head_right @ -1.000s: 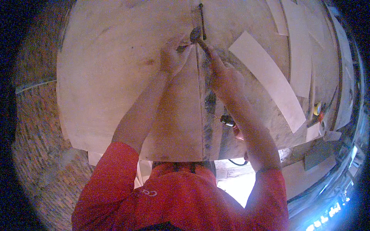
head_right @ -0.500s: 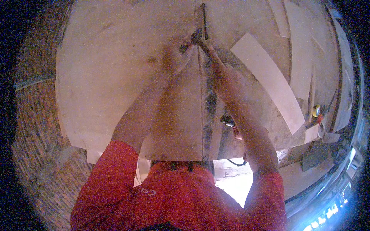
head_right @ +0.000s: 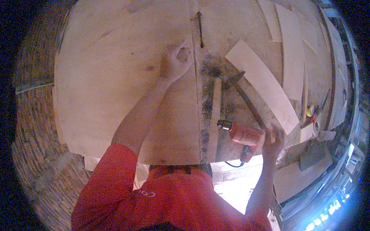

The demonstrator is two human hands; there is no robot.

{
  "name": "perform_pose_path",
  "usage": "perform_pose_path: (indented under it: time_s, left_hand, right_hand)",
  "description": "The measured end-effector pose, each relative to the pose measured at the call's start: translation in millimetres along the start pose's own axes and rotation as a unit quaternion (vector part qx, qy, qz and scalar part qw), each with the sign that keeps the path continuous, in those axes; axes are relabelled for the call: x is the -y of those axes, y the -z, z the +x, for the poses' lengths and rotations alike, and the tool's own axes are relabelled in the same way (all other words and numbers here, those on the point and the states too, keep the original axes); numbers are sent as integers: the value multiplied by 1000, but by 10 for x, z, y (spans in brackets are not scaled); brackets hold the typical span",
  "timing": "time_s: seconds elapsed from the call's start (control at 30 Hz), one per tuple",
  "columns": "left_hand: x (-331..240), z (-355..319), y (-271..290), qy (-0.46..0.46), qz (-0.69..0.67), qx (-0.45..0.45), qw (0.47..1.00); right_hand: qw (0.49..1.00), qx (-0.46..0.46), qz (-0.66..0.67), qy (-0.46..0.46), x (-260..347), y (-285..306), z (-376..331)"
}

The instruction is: The person uses a power drill to fasten small wooden strips to a larger wooden board. They repeatedly pick up strips, position them, and drill screws to secure them in place.

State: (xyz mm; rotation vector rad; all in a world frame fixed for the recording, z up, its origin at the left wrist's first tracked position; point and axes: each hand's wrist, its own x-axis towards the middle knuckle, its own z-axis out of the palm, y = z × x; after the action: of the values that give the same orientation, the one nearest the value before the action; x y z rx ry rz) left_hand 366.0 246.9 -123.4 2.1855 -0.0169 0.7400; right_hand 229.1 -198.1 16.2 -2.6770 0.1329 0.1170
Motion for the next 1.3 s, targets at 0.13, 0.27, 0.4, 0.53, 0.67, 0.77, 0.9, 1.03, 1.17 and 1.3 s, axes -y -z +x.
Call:
perform_pose_path:
  time_s: [0.13, 0.27, 0.4, 0.53, 0.67, 0.77, 0.9, 1.03, 1.17, 1.3]
  left_hand:
    - [-51, 16, -20, 28, -11, 19, 999]
    - [71, -48, -60, 31, -40, 6, 999]
    - [81, -34, -51, 6, -37, -24, 999]
    - [166, -79, -63, 20, -42, -16, 999]
    - [134, -32, -98, 22, -69, -42, 997]
    - [341, -141, -175, 53, -91, -85, 991]
    - [107, -93, -80, 67, -50, -67, 994]
    - [117, -83, -123, 86, -69, -60, 992]
    - [224, -126, -126, 69, -84, -103, 989]
    - [115, -66, -120, 93, -88, -79, 989]
  right_hand:
    - [963, 59, 135, -225, -661, -212, -945]
    - [942, 117, 219, -227, -441, -415, -1063]
    - [947, 180, 178, -198, -706, -435, -988]
    - [710, 187, 588, -341, 99, -199, -897]
    - [644, 255, 587, -419, -75, -88, -616]
    - [785, 243, 505, -263, 569, 276, -316]
    - [872, 188, 407, -198, 1210, 767, -89]
    - [909, 230, 341, -74, 1836, 942, 401]
    - [958, 252, 131, 37, 2535, 505, 1119]
    - [965, 234, 85, 82, 2828, 363, 1448]
